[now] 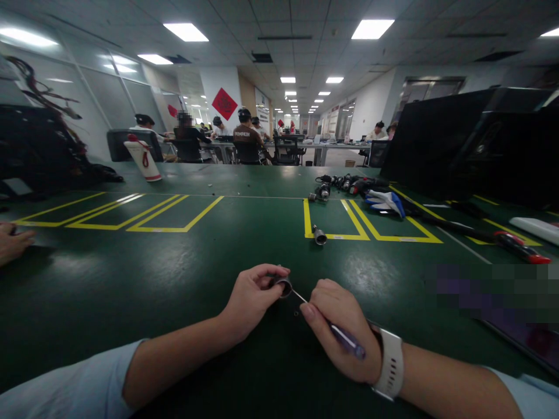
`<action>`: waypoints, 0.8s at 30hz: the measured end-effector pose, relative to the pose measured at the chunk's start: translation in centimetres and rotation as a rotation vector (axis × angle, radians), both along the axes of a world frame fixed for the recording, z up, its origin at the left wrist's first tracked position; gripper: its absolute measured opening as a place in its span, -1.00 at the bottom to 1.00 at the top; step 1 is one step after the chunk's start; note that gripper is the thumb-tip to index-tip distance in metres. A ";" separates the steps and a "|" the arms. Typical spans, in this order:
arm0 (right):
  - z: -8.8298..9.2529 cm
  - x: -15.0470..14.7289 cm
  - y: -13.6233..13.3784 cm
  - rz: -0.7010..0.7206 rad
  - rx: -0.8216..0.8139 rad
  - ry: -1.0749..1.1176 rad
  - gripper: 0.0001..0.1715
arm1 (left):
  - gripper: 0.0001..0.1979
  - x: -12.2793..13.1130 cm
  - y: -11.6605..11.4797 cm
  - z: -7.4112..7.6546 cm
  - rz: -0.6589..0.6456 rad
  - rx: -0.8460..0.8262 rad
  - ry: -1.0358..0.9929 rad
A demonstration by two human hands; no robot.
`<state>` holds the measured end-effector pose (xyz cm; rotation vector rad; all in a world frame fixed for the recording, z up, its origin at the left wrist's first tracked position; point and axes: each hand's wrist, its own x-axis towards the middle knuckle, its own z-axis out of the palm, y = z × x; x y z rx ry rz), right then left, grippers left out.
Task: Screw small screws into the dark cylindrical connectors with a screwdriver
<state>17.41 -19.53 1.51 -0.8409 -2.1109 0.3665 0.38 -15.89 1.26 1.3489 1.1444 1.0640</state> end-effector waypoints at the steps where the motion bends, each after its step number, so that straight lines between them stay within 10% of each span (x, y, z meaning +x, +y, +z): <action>1: 0.2 0.2 0.0 -0.006 -0.062 0.066 -0.61 | -0.80 0.0 0.1 -0.1 0.005 -0.005 0.001; 7: 0.5 0.5 0.7 -0.039 -0.636 0.348 -0.48 | -0.73 0.0 0.3 -0.1 0.002 -0.076 -0.011; 24: 0.8 0.2 1.3 0.020 -0.788 0.291 -0.47 | -0.68 -0.1 0.0 0.2 -0.048 -0.108 -0.067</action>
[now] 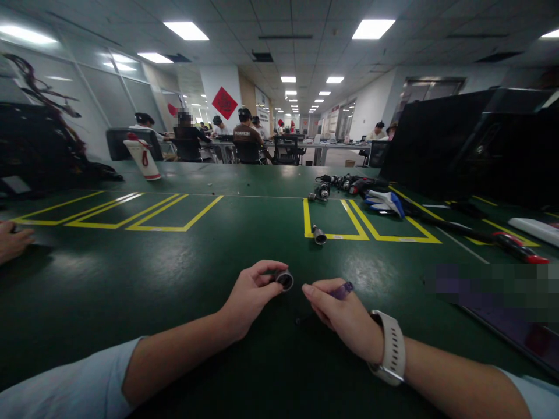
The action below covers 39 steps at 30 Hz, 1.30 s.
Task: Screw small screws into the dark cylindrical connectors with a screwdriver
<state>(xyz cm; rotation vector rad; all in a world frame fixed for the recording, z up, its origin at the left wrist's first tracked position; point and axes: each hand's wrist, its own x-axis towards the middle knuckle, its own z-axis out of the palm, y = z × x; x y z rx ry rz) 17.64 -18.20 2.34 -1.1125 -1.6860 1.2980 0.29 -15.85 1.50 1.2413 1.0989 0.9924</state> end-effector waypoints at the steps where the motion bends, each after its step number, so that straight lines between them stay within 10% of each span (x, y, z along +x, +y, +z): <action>1: -0.1 0.1 -0.1 -0.010 0.023 0.019 -0.47 | -0.68 0.0 0.0 0.0 0.010 -0.012 -0.006; 13: -0.4 -0.1 -0.5 -0.083 0.414 -0.092 -0.58 | -0.77 0.1 0.0 -0.4 0.017 0.075 -0.004; 39: -0.8 -0.5 -0.7 -0.026 0.512 -0.116 -0.62 | -0.83 0.0 -0.2 -0.3 0.005 0.227 0.102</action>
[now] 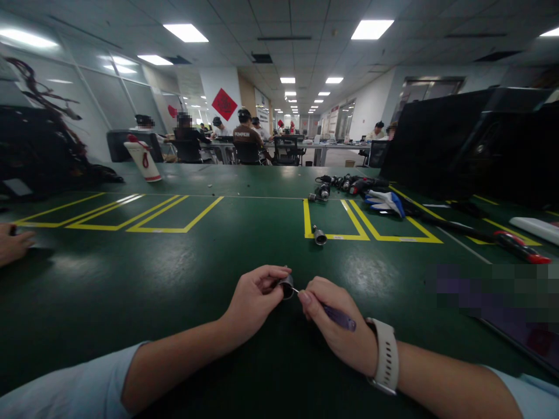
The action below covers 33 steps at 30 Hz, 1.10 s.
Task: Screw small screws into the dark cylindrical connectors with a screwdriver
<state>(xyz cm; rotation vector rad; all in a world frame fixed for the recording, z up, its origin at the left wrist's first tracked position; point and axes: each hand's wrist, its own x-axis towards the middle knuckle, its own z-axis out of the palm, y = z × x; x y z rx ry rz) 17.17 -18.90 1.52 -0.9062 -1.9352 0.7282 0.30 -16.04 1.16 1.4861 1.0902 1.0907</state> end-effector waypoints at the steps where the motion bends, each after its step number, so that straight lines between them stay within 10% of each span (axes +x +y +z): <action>1: 0.0 0.0 0.0 -0.002 -0.011 0.003 -0.62 | -0.83 0.0 0.0 0.0 -0.002 -0.005 0.001; 33: -0.2 0.1 0.1 0.005 -0.071 0.021 -0.62 | -0.83 0.2 -0.2 0.4 0.015 -0.057 -0.044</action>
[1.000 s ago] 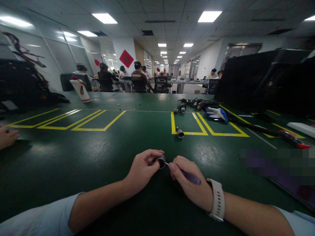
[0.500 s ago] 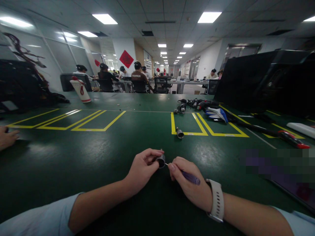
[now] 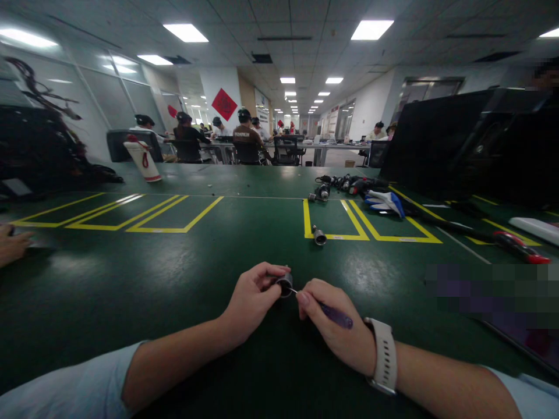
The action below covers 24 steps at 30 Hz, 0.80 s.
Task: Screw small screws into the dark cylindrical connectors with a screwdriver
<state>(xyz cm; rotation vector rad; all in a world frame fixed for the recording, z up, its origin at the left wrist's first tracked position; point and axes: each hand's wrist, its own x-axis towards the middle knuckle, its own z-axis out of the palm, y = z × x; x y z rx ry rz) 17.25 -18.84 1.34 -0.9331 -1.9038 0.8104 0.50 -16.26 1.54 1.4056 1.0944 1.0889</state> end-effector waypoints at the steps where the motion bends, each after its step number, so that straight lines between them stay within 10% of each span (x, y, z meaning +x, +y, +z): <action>1: 0.1 0.0 0.0 -0.006 0.000 0.005 -0.61 | -0.85 0.0 0.0 0.0 0.004 0.010 0.007; 12: 0.4 0.4 1.0 -0.033 -0.263 0.139 -0.57 | -0.58 -2.3 6.7 -1.6 0.239 0.101 -0.041; 19: -1.1 0.4 6.0 -0.056 -0.542 0.469 -0.72 | -0.55 -4.1 14.5 -3.2 0.536 0.405 0.430; 24: -0.7 0.3 8.3 -0.050 -0.632 0.626 -0.74 | -0.60 -4.0 16.0 -2.9 0.526 0.474 0.531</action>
